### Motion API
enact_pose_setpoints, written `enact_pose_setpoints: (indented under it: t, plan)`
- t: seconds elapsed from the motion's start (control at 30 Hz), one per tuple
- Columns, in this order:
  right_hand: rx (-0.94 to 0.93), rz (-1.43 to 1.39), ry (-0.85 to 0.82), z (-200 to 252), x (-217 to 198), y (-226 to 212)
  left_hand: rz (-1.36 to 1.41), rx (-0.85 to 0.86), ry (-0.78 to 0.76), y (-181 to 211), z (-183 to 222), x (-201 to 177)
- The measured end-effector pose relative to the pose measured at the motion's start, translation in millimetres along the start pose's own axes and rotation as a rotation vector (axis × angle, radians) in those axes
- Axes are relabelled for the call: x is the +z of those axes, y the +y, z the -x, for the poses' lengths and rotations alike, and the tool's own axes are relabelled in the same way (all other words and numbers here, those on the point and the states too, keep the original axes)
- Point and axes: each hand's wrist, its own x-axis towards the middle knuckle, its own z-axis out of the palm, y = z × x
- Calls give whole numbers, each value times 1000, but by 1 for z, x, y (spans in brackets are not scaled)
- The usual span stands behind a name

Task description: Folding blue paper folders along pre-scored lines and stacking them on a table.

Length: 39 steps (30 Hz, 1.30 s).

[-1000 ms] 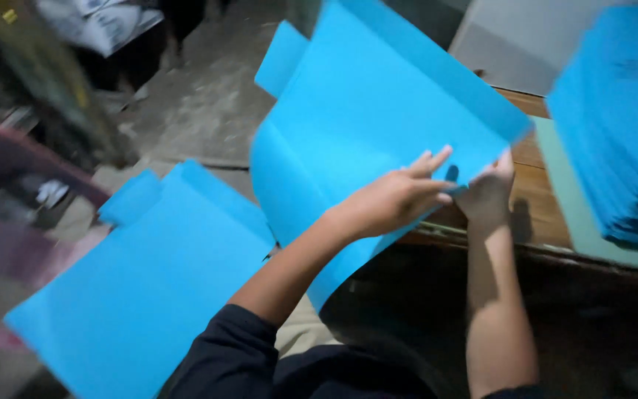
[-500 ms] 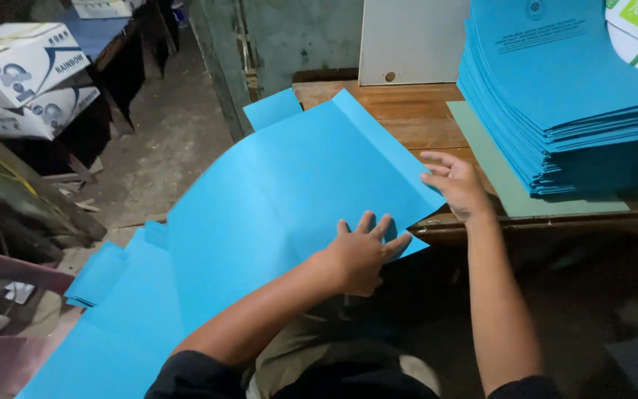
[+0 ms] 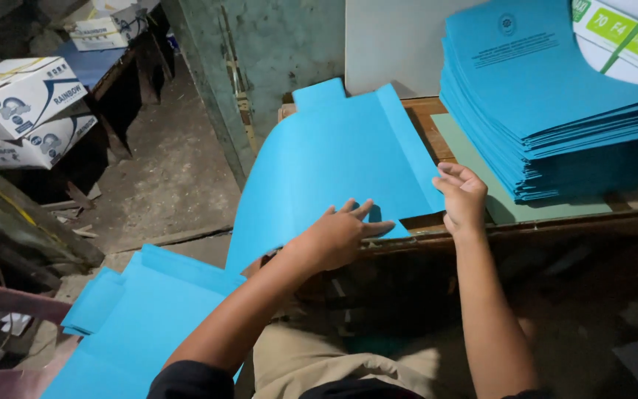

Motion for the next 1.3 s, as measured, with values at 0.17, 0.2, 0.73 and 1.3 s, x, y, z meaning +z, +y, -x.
enact_pose_setpoints:
  t: [0.17,0.2,0.73,1.3]
  plan:
    - [27,39,-17,12,2,-22,80,-13,-122,19,20,-24]
    - [46,41,-40,14,2,-26,146,-25,-165,22,23,-24]
    - [-23,244,-109,21,5,-33,10,-190,31,-9,-204,52]
    - [-283,503,-570,39,11,-56,268,-135,259,-9,-90,36]
